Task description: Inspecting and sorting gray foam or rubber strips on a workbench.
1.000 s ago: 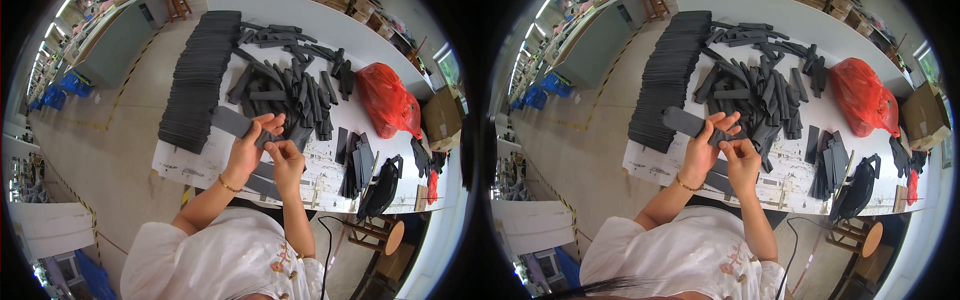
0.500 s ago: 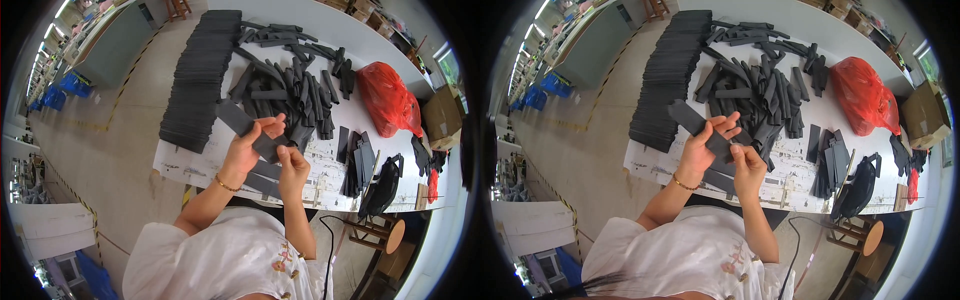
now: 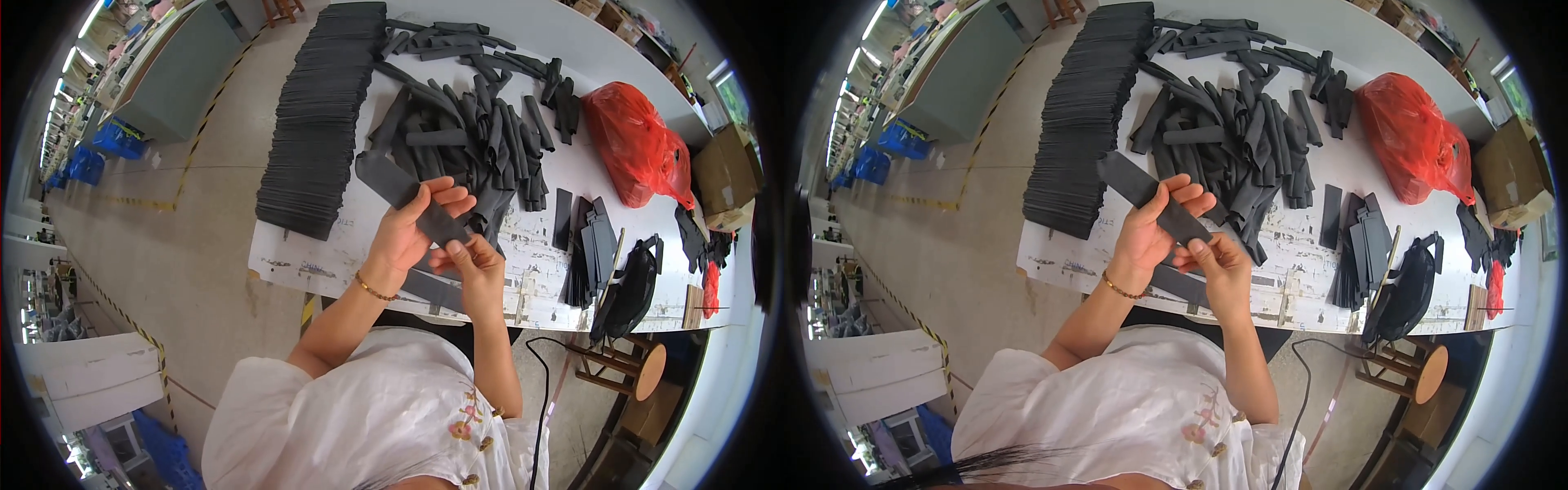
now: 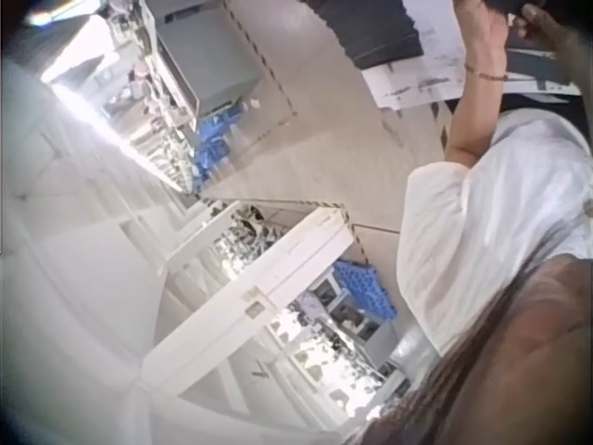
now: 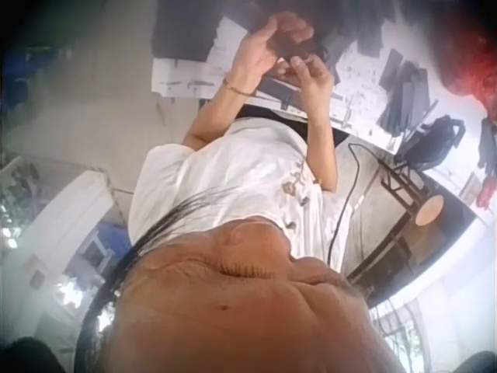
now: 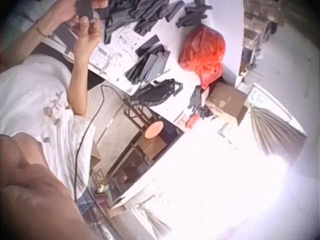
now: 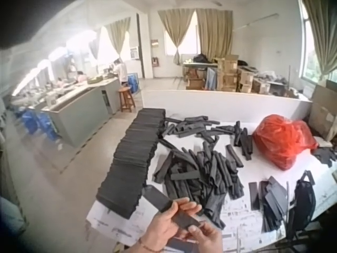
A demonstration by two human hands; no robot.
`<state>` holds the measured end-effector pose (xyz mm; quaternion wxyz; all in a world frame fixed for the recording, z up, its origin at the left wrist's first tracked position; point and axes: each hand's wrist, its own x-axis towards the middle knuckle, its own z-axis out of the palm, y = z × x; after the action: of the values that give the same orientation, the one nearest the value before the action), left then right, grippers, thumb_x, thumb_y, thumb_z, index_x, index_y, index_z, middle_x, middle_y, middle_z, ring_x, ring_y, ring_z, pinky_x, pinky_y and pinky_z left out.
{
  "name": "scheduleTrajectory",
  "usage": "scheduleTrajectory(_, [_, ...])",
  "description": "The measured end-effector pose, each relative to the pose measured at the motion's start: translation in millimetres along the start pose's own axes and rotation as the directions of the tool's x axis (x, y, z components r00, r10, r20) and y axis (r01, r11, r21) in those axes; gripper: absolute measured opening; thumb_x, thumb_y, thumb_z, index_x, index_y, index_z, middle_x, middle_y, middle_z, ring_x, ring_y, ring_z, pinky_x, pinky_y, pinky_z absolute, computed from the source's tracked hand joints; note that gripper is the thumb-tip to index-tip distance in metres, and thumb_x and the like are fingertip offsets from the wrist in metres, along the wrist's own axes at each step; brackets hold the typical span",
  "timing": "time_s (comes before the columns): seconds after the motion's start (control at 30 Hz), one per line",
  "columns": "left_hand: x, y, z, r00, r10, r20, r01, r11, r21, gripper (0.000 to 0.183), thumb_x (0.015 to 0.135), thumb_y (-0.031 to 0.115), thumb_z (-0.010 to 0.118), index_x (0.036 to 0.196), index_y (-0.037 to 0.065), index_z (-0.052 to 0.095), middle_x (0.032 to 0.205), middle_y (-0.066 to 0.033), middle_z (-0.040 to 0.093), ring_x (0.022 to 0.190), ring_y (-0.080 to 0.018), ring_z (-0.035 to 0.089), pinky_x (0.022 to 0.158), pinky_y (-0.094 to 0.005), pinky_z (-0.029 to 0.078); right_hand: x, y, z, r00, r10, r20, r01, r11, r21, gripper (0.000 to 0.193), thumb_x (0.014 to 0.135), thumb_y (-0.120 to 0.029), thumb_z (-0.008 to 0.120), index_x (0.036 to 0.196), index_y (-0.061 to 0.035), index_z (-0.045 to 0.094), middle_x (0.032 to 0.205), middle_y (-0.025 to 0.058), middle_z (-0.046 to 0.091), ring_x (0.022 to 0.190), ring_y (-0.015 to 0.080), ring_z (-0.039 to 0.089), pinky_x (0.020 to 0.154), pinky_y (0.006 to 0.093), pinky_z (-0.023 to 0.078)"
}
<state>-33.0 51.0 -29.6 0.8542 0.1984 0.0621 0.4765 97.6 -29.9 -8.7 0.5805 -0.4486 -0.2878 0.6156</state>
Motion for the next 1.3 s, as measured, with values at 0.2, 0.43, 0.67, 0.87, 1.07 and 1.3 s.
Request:
scheduleTrajectory(0.2, [6, -7, -1, 0.981, 0.069, -0.180, -0.059, 0.997, 0.058, 0.041, 0.099, 0.030, 0.053, 0.128, 0.001, 0.052, 0.122, -0.0162, 0.062, 0.120, -0.0341, 0.056, 0.099, -0.0432, 0.048, 15, 21, -14, 0.989, -0.147, -0.005, 0.146, 0.985, -0.089, 0.015, 0.094, -0.010, 0.062, 0.103, 0.0021, 0.063, 0.086, 0.0056, 0.067, 0.076, 0.0133, 0.063, 0.071, 0.0251, 0.050])
scheduleTrajectory(0.43, [-1, -2, 0, 0.987, 0.015, -0.159, 0.022, 0.973, 0.229, 0.038, 0.098, 0.025, 0.054, 0.126, -0.001, 0.056, 0.109, -0.0196, 0.067, 0.102, -0.0325, 0.066, 0.092, -0.0421, 0.050, 12, 11, -33, 0.966, -0.256, -0.046, 0.201, 0.848, -0.491, 0.018, 0.094, -0.009, 0.061, 0.109, 0.0010, 0.060, 0.094, 0.0039, 0.063, 0.081, 0.0116, 0.060, 0.074, 0.0240, 0.048])
scheduleTrajectory(0.67, [-20, -3, -4, 0.959, -0.283, 0.025, 0.247, 0.875, 0.417, 0.032, 0.097, 0.017, 0.055, 0.119, -0.005, 0.060, 0.097, -0.0188, 0.070, 0.090, -0.0283, 0.069, 0.086, -0.0362, 0.051, 19, -60, -11, 0.855, -0.479, 0.197, 0.500, 0.662, -0.558, 0.026, 0.085, -0.007, 0.069, 0.110, -0.0012, 0.063, 0.103, 0.0078, 0.060, 0.093, 0.0177, 0.057, 0.084, 0.0281, 0.046])
scheduleTrajectory(0.87, [-30, 2, -8, 0.882, -0.470, 0.044, 0.379, 0.760, 0.529, 0.030, 0.098, 0.017, 0.053, 0.116, -0.005, 0.062, 0.092, -0.0163, 0.070, 0.086, -0.0240, 0.069, 0.084, -0.0340, 0.051, 24, -79, 10, 0.769, -0.446, 0.459, 0.613, 0.308, -0.727, 0.027, 0.075, -0.003, 0.076, 0.100, -0.0039, 0.065, 0.097, 0.0101, 0.056, 0.096, 0.0250, 0.055, 0.078, 0.0339, 0.048])
scheduleTrajectory(1.07, [-42, 15, -15, 0.770, -0.633, -0.078, 0.507, 0.533, 0.678, 0.034, 0.097, 0.021, 0.056, 0.114, -0.007, 0.063, 0.084, -0.0176, 0.070, 0.079, -0.0255, 0.069, 0.076, -0.0343, 0.054, 38, -87, -3, 0.794, -0.288, 0.535, 0.608, 0.367, -0.704, 0.023, 0.073, -0.009, 0.080, 0.078, -0.0006, 0.059, 0.076, 0.0065, 0.054, 0.075, 0.0190, 0.050, 0.063, 0.0329, 0.041])
scheduleTrajectory(1.3, [-50, 13, -26, 0.747, -0.663, -0.051, 0.594, 0.631, 0.499, 0.033, 0.095, 0.017, 0.055, 0.114, -0.009, 0.061, 0.084, -0.0188, 0.070, 0.076, -0.0272, 0.070, 0.073, -0.0336, 0.055, 41, -79, -25, 0.943, -0.189, 0.274, 0.298, 0.844, -0.445, 0.037, 0.078, -0.019, 0.080, 0.104, -0.0010, 0.060, 0.081, 0.0029, 0.060, 0.074, 0.0082, 0.054, 0.069, 0.0237, 0.044])
